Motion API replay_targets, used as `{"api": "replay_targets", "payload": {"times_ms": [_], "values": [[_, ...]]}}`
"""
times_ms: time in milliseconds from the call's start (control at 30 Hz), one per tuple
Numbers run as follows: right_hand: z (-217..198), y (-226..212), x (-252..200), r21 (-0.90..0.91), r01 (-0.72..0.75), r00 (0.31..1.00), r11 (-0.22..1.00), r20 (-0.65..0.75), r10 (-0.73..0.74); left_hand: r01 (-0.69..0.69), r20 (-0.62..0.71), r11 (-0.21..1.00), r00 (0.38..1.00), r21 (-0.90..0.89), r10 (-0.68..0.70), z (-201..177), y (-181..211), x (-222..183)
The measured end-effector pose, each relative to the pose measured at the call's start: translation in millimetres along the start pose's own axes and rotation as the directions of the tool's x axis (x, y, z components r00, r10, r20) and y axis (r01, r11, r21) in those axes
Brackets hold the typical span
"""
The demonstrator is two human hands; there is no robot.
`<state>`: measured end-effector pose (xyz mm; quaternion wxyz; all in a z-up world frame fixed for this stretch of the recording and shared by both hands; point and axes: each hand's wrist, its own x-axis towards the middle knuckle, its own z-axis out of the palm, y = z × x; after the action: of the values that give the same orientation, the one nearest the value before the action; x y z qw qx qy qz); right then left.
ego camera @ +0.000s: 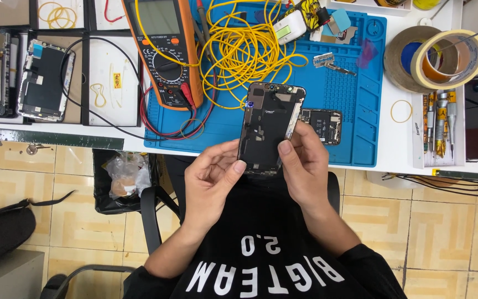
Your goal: A person is repairing a smartphone by disconnecting the screen and using a UV curing light on internal components.
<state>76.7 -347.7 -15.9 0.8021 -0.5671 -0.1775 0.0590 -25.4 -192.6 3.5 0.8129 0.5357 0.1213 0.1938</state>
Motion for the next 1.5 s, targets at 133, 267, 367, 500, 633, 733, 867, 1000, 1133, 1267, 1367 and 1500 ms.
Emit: {"api": "replay_targets", "payload": {"times_ms": [133, 267, 367, 500, 633, 733, 867, 1000, 1133, 1267, 1367, 1500], "values": [[2, -4, 1, -0.018, 0.005, 1.0, 1.0, 0.013, -0.005, 0.006, -0.003, 1.0, 1.0, -0.022, -0.006, -3, -4, 0], [-5, 3, 3, -0.002, -0.03, 0.998, 1.0, -0.059, 0.03, 0.005, -0.001, 1.0, 1.0, -0.024, -0.005, 0, -1, -1], [-24, 17, 3, -0.006, -0.044, 0.993, 0.999, -0.111, 0.043, 0.014, 0.007, 0.999, 1.0, -0.03, -0.014, 2, -3, -3], [-27, 14, 4, -0.006, -0.06, 0.991, 0.998, -0.124, 0.058, 0.037, 0.015, 0.999, 0.999, -0.011, -0.036, 3, -2, -3], [-16, 0, 6, -0.016, -0.076, 0.988, 0.997, -0.138, 0.073, 0.058, -0.001, 0.997, 0.998, -0.043, -0.058, 0, -6, -2], [-15, -4, 7, -0.03, -0.08, 0.988, 0.996, -0.136, 0.075, 0.067, -0.016, 0.996, 0.998, -0.054, -0.068, -1, -8, -3], [-24, 6, 6, -0.023, -0.069, 0.99, 0.997, -0.128, 0.065, 0.074, -0.03, 0.996, 0.997, -0.046, -0.076, -3, -13, -4], [-17, -1, 9, -0.013, -0.115, 0.986, 0.993, -0.121, 0.112, 0.014, 0.014, 1.0, 1.0, -0.013, -0.014, -2, -5, -4], [-26, 15, 0, 0.045, -0.124, 0.991, 0.991, -0.037, 0.126, -0.082, -0.047, 0.996, 0.995, 0.025, 0.083, 3, -10, -5], [-40, 26, 1, 0.03, -0.186, 0.981, 0.982, 0.054, 0.184, -0.113, -0.07, 0.99, 0.992, -0.086, 0.107, 15, 2, -4], [-24, 5, 1, -0.039, -0.198, 0.977, 0.98, 0.076, 0.2, -0.057, 0.023, 0.998, 0.998, -0.035, 0.058, 3, 15, -5], [-13, -6, 1, -0.089, -0.253, 0.966, 0.963, 0.036, 0.257, -0.251, 0.115, 0.848, 0.968, 0.466, 0.223, -35, 39, 7]]}}
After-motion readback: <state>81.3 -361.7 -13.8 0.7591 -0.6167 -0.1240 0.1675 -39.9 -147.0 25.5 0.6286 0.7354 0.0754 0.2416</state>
